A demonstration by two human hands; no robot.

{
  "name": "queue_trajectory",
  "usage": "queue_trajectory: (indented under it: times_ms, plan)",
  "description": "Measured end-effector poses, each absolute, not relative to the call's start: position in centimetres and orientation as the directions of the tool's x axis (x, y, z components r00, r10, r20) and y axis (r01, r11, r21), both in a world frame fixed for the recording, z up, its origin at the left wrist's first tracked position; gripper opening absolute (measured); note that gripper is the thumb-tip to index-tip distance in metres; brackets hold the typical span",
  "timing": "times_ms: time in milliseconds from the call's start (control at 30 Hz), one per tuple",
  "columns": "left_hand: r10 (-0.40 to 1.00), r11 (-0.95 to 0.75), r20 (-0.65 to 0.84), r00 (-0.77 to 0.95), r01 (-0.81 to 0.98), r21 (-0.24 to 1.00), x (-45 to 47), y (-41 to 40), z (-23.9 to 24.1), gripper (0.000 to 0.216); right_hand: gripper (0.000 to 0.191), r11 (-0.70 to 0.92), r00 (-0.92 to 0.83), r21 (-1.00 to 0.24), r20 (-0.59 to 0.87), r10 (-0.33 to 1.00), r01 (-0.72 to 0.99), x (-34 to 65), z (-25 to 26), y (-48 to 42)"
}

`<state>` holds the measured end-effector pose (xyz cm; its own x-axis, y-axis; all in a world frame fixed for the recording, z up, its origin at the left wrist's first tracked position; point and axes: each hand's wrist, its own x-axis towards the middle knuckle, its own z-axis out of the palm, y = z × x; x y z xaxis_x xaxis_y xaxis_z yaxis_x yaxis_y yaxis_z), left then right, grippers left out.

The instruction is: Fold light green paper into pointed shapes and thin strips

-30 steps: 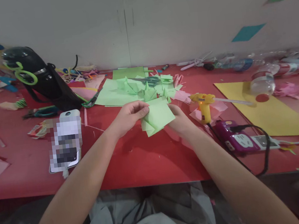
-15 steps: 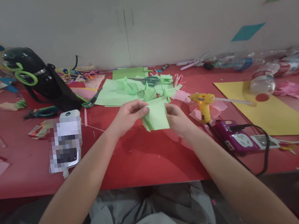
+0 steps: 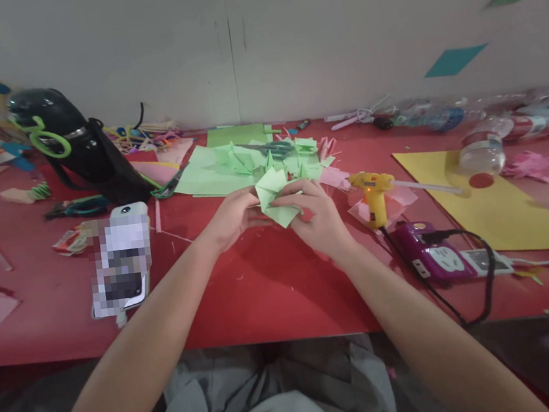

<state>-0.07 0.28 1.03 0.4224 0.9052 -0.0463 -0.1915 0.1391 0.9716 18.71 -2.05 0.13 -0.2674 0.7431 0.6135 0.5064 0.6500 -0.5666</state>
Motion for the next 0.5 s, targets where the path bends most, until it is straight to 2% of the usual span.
queue_trajectory:
  times_ms: [67, 167, 300, 500]
  plan:
    - [0.884, 0.223, -0.096, 0.458, -0.231, 0.947, -0.1, 0.15, 1.34, 0.034, 0.041, 0.659, -0.3, -0.531, 0.609, 0.734, 0.532, 18.8, -0.01, -1.9]
    - [0.895, 0.254, -0.143, 0.422, -0.218, 0.942, -0.13, 0.05, 1.53, 0.032, 0.043, 0.657, -0.325, -0.522, 0.591, 0.738, 0.544, 18.91, -0.15, -1.78]
    - [0.922, 0.222, -0.158, 0.354, -0.147, 0.964, -0.13, 0.03, 1.45, 0.021, 0.042, 0.647, -0.317, -0.536, 0.583, 0.749, 0.543, 18.96, -0.16, -1.76]
    - [0.882, 0.123, -0.071, 0.466, -0.082, 0.989, -0.44, 0.11, 1.49, 0.026, 0.033, 0.654, -0.323, -0.515, 0.591, 0.739, 0.555, 19.06, -0.1, -1.72]
